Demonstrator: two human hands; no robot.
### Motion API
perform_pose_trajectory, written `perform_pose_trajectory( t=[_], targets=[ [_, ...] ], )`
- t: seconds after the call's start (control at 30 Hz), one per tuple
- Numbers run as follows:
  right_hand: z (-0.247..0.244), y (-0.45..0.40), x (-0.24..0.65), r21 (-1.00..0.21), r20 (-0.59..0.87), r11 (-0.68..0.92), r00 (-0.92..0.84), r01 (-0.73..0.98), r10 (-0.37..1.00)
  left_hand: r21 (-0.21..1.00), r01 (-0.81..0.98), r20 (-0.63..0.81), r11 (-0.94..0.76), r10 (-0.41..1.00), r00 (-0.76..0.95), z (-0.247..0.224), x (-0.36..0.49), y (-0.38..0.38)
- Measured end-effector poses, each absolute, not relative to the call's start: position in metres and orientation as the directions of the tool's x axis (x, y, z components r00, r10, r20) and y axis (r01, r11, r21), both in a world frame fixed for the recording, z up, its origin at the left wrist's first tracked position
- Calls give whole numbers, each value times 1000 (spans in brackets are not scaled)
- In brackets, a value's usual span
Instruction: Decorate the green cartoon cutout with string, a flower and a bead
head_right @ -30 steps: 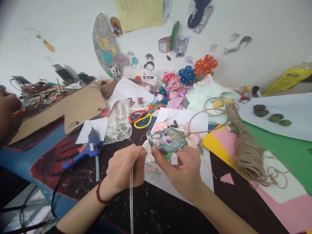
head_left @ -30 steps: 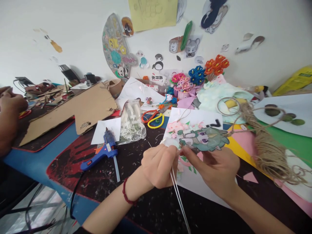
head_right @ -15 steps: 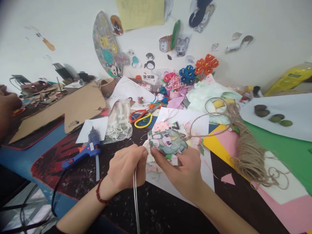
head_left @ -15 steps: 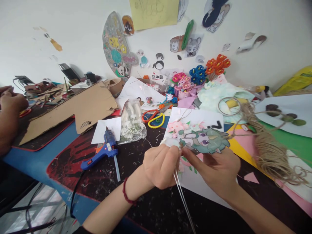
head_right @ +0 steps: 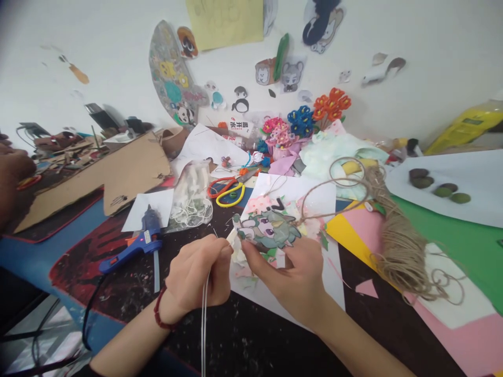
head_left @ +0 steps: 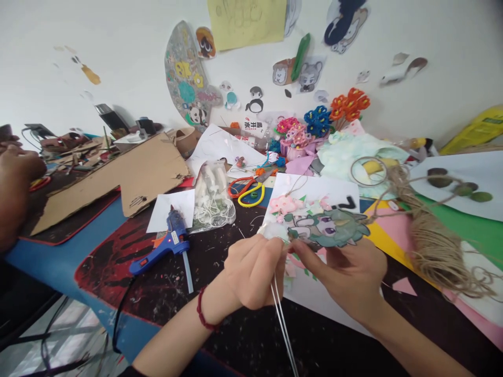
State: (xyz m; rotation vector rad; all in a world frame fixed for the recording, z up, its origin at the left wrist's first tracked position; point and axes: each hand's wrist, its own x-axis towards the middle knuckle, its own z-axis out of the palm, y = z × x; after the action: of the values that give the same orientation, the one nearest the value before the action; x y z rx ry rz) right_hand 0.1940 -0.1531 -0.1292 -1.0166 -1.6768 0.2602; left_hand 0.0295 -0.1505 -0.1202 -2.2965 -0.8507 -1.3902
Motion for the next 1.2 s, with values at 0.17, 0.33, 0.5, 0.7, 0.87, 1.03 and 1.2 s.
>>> perform_pose_trajectory(
  t=[0.17,0.33,0.5,0.7,0.87,1.03,1.2],
  targets=[
    [-130,-154,194,-639,670,605,-43,475,741,35,626,881,-779,320,349,-120,32,-149],
    [-130,-154,194,-646,668,597,-28,476,744,38,640,880,-768,328,342,-120,33,-149],
    [-130,-153,195,-662,658,610,-50,435,751,26,633,893,-774,303,333,-122,33,-149],
    [-131,-151,195,-496,790,698,-65,517,610,11,633,898,-774,286,335,-125,38,-143],
    [-131,-151,195,-532,764,672,-52,515,644,26,630,890,-777,305,340,-124,35,-146],
    [-128,-150,195,-646,695,623,1,441,719,23,627,875,-779,319,364,-123,30,-150],
    [-123,-152,194,-664,678,606,10,438,735,29,621,882,-783,313,353,-123,32,-149]
  ],
)
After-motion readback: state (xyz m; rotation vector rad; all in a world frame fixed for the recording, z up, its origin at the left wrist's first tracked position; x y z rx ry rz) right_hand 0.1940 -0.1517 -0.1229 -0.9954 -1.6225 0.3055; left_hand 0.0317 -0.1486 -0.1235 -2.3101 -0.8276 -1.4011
